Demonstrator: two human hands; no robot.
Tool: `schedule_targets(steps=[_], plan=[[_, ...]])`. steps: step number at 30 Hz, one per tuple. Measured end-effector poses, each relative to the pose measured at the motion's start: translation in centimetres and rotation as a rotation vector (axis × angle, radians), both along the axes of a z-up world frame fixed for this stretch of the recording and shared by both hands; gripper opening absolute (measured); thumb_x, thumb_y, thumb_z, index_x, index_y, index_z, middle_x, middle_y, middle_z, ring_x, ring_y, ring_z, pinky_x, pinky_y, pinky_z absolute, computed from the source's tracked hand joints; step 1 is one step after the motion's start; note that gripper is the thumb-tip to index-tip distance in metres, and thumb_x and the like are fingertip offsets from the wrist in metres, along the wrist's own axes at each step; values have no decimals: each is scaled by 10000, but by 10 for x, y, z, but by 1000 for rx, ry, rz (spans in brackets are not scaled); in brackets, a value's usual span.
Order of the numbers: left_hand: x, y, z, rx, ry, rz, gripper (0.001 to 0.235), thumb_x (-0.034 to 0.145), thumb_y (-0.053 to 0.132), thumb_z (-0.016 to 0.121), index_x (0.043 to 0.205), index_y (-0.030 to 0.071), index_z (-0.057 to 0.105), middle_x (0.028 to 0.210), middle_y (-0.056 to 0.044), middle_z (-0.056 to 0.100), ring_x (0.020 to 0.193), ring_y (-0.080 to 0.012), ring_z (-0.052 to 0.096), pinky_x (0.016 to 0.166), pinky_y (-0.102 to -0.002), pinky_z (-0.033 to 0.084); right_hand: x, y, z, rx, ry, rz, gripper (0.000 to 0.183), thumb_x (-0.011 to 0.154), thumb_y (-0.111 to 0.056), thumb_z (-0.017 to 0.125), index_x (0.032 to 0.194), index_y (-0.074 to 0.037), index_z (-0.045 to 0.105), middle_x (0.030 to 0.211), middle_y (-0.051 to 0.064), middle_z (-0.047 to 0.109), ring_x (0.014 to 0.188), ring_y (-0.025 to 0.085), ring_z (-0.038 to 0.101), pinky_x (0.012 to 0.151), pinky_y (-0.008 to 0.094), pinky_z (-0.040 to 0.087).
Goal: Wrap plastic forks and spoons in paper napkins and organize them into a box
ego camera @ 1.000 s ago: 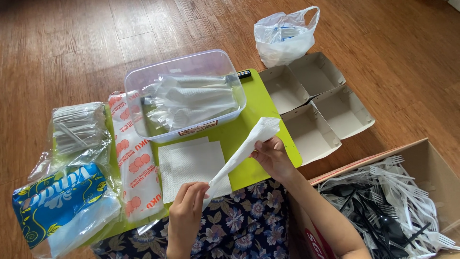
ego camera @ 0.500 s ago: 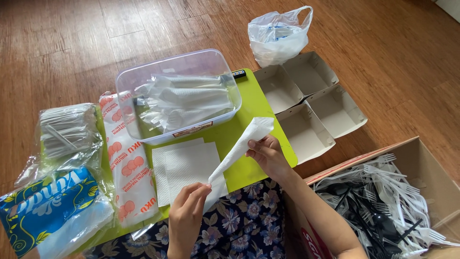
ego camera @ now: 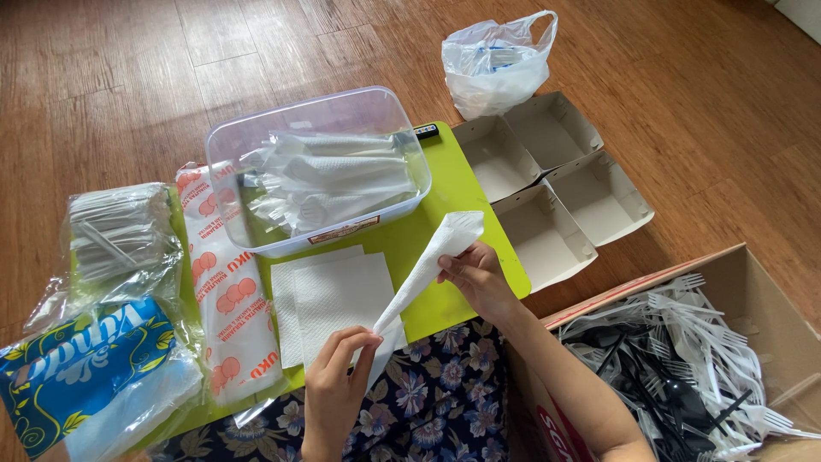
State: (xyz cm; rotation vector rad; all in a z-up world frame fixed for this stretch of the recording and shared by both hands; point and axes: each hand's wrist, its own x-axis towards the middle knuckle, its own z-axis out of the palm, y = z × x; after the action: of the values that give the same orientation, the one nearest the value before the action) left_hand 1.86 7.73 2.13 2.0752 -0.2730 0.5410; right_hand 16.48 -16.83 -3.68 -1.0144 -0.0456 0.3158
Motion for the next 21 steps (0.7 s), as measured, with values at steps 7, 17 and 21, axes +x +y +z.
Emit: schedule_targets(steps=[7,17,21], plan=[[2,-4,-10,-52,87,102,117,870,41,749,965,101,718,932,-30,767,852,-147,749,754,-271,603,-6,4,13,-65,-62,9,306,820,-74,825,1050,48,664,985,149,708,766,238,646,678,332,575],[3,-1,-34,-676,511,-14,120,860,40,766,979,31,768,964,-90,769,876,-151,708,812,-242,603,-5,-3,5,5,-111,-33,361,807,-126,860,1080,15,671,995,116,710,865,242,688,683,346,640],[3,-3,-37,-764,486,-34,73,860,-18,767,928,4,756,949,-85,721,866,-152,652,785,-248,563,-4,-1,3,43,-99,-11,318,845,-69,814,1091,51,652,991,143,712,810,243,681,697,334,624]])
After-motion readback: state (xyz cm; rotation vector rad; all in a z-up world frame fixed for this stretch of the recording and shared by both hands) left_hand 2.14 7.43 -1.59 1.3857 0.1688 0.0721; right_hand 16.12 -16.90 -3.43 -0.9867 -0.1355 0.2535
